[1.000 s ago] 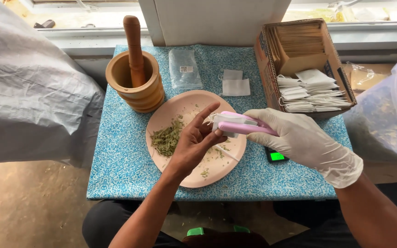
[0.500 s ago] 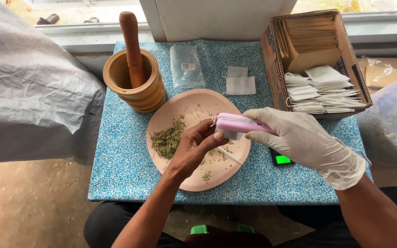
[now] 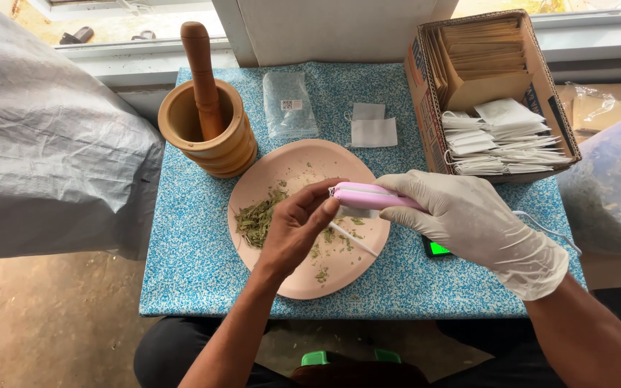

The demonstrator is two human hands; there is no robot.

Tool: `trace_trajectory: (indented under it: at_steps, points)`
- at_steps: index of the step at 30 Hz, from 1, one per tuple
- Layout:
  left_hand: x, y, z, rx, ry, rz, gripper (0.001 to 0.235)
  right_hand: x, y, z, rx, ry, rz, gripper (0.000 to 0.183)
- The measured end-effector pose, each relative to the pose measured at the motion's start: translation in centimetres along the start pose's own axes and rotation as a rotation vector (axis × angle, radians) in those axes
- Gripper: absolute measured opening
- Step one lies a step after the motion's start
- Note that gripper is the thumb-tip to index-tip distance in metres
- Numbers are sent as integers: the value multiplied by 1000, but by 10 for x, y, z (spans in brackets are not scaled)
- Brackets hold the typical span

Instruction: The person fills small white bags with green leafy material using a spoon, weighs them on a digital scale, and seals the bags using a pink handheld heat sealer.

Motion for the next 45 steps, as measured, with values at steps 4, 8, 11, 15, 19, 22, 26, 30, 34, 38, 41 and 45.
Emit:
trace_trajectory:
  at_steps: [4, 8, 11, 15, 19, 22, 26, 30, 34, 38, 41, 45]
  points:
    - [-26, 5, -2, -62, -162, 27, 33, -7, -8, -1, -49, 48, -67, 48]
    - [-36, 8, -5, -63, -251, 30, 22, 0, -9, -5, -70, 122, -73, 49]
    - [-49, 11, -8, -115, -295, 276, 18, 3, -10, -8, -83, 147, -79, 46]
    - [-62, 12, -14, -89, -395, 467, 13, -2, -23, -10, -44, 172, -76, 51]
    - [-64, 14, -16, -97, -452, 529, 16, 2, -20, -9, 46, 87, 33, 50]
    - [-58, 17, -15, -93, -418, 512, 15, 1, -21, -7, 117, -11, 84, 52]
    - [-43, 26, -10, -167, -350, 489, 24, 1, -21, -7, 126, -8, 149, 54]
    - [-33, 27, -10, -133, -232, 121, 60, 11, -10, -9, 88, 34, 234, 50]
    - [-13, 16, -8, 51, -119, -103, 85, 12, -1, -12, 82, -30, 365, 48]
    - [-13, 1, -11, 139, -45, -49, 100, 7, 0, -12, 77, -30, 461, 47]
    - [-10, -7, -11, 204, -83, 84, 68, 3, -2, -13, 102, -107, 592, 44]
    - [0, -9, -13, 175, -125, 115, 43, -1, -4, -14, 92, -116, 605, 42]
Point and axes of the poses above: each hand's wrist, its own z-axis towards the middle knuckle, its own y-axis out of the back of the hand, x = y × z, the point moved 7 cm from there along z, towards the middle knuckle, and after that the axes turned 2 degrees about x, right-handed, at the moved point
